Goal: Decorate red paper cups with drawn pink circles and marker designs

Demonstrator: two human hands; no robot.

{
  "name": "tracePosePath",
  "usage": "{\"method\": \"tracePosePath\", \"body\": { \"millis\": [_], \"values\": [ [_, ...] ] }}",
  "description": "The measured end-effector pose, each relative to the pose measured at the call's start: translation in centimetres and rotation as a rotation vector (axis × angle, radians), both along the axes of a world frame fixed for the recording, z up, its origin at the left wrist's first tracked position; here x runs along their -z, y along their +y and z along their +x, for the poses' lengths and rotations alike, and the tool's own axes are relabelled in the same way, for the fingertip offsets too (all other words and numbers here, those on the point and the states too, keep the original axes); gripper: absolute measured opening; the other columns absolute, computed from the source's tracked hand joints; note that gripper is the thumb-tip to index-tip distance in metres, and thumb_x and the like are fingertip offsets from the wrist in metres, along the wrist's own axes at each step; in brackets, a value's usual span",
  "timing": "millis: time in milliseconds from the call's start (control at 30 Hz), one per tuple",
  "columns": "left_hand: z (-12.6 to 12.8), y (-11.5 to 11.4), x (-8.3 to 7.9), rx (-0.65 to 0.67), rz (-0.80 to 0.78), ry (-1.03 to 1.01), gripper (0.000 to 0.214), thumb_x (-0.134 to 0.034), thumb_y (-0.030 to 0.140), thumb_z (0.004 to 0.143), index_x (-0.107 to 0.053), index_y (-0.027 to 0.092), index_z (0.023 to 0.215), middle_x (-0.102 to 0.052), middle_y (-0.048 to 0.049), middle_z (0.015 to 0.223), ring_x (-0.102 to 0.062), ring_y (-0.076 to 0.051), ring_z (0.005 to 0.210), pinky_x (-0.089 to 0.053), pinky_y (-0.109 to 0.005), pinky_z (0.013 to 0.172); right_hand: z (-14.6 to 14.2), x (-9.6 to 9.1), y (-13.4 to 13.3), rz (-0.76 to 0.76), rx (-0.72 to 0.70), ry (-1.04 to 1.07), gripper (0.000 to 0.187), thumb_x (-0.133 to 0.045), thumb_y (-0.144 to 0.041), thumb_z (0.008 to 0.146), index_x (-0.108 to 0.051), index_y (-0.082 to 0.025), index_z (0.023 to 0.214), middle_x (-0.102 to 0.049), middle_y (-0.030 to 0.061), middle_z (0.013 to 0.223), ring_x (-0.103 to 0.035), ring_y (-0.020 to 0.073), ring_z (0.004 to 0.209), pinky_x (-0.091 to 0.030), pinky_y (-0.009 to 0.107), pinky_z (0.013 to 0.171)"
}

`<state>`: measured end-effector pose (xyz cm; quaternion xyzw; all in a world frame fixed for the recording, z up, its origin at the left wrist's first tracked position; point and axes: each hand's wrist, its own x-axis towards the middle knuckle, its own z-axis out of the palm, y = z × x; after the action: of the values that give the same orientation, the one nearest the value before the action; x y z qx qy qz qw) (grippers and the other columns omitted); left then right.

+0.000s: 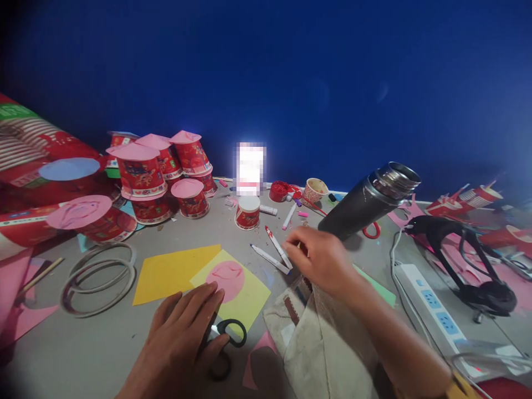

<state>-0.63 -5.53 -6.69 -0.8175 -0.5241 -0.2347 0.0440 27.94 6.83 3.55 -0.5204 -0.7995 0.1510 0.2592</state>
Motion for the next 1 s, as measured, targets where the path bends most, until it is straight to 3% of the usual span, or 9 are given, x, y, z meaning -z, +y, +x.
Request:
{"method": "tracePosePath", "body": {
  "millis": [67, 133, 300, 500, 567, 667, 800, 933, 1000],
  "values": [
    [0.1, 0.0, 0.3, -0.007, 0.011, 0.013, 0.045, -0.063, 0.027, 0.093, -0.06, 0.021, 0.138, -0.073, -0.012, 0.137, -0.067, -0.031, 0.122, -0.038, -0.049, 0.108, -0.6, 1.2, 0.7, -0.06, 0.041, -0.182, 0.018, -0.073, -0.034, 0.096, -0.069, -0.02, 0.087, -0.072, 0.0003, 0.078, -0.064, 0.0163, 0.067, -0.043, 0.027, 0.061],
    [0.2, -0.1, 0.5, -0.017, 0.012, 0.025, 0.045, -0.062, 0.025, 0.093, -0.059, 0.019, 0.137, -0.072, -0.0135, 0.138, -0.066, -0.033, 0.123, -0.037, -0.052, 0.108, -1.4, 2.5, 1.4, -0.132, 0.103, -0.351, 0.017, -0.076, -0.034, 0.093, -0.066, -0.021, 0.092, -0.074, 0.001, 0.08, -0.066, 0.0184, 0.069, -0.033, 0.027, 0.059],
    [0.0, 0.0, 0.1, 0.021, 0.003, 0.073, 0.047, -0.063, 0.027, 0.093, -0.058, 0.017, 0.139, -0.072, -0.0139, 0.138, -0.066, -0.032, 0.123, -0.037, -0.051, 0.106, -2.1, 4.2, 2.9, -0.232, 0.1, -0.427, 0.021, -0.072, -0.026, 0.093, -0.064, -0.022, 0.112, -0.076, 0.0013, 0.083, -0.068, 0.0205, 0.074, -0.03, 0.027, 0.061],
    [0.8, -0.1, -1.4, -0.029, -0.071, -0.006, 0.036, -0.062, 0.029, 0.096, -0.064, 0.02, 0.131, -0.075, -0.0115, 0.132, -0.068, -0.03, 0.119, -0.038, -0.05, 0.106, -2.1, 1.2, -0.1, -0.208, -0.056, 0.157, 0.02, -0.053, -0.024, 0.098, -0.072, -0.022, 0.106, -0.072, 0.0015, 0.084, -0.064, 0.0163, 0.07, -0.047, 0.027, 0.067],
    [0.9, -0.1, -1.8, -0.039, -0.099, -0.006, 0.036, -0.062, 0.033, 0.097, -0.065, 0.019, 0.13, -0.075, -0.0116, 0.133, -0.068, -0.03, 0.118, -0.04, -0.05, 0.105, -3.0, -0.3, -2.0, -0.32, -0.209, 0.35, 0.022, -0.059, -0.024, 0.095, -0.071, -0.022, 0.114, -0.074, 0.0052, 0.099, -0.07, 0.0188, 0.087, -0.054, 0.028, 0.076],
    [0.9, -0.2, -1.9, -0.049, -0.127, -0.01, 0.037, -0.064, 0.033, 0.097, -0.065, 0.018, 0.13, -0.074, -0.0122, 0.134, -0.068, -0.031, 0.119, -0.041, -0.051, 0.105, -5.4, -1.1, -4.6, -0.432, -0.362, 0.471, 0.038, -0.068, -0.016, 0.085, -0.066, -0.023, 0.122, -0.072, 0.0056, 0.105, -0.07, 0.0178, 0.086, -0.057, 0.026, 0.076],
    [0.9, -0.3, -1.6, -0.047, -0.169, -0.024, 0.041, -0.066, 0.034, 0.096, -0.063, 0.02, 0.135, -0.07, -0.0117, 0.141, -0.066, -0.032, 0.125, -0.042, -0.053, 0.107, -8.2, 1.2, -5.8, -0.281, -0.351, 0.488, 0.008, -0.066, -0.02, 0.094, -0.069, -0.023, 0.101, -0.074, 0.002, 0.088, -0.069, 0.0149, 0.075, -0.057, 0.024, 0.072],
    [1.2, -0.3, -1.9, -0.049, -0.189, -0.071, 0.042, -0.071, 0.036, 0.094, -0.062, 0.022, 0.133, -0.071, -0.0097, 0.14, -0.066, -0.031, 0.123, -0.042, -0.054, 0.107, -8.6, 4.3, -5.1, -0.076, -0.351, 0.583, 0.021, -0.059, -0.023, 0.103, -0.075, -0.024, 0.117, -0.079, 0.0055, 0.098, -0.074, 0.0177, 0.088, -0.059, 0.028, 0.082],
    [1.2, -0.2, -2.3, -0.055, -0.191, -0.094, 0.038, -0.071, 0.035, 0.094, -0.063, 0.022, 0.129, -0.073, -0.0087, 0.137, -0.067, -0.031, 0.121, -0.042, -0.053, 0.106, -8.3, 5.4, -4.8, -0.087, -0.303, 0.607, 0.022, -0.063, -0.028, 0.102, -0.077, -0.024, 0.118, -0.079, 0.007, 0.101, -0.074, 0.019, 0.088, -0.06, 0.029, 0.08]
  ]
}}
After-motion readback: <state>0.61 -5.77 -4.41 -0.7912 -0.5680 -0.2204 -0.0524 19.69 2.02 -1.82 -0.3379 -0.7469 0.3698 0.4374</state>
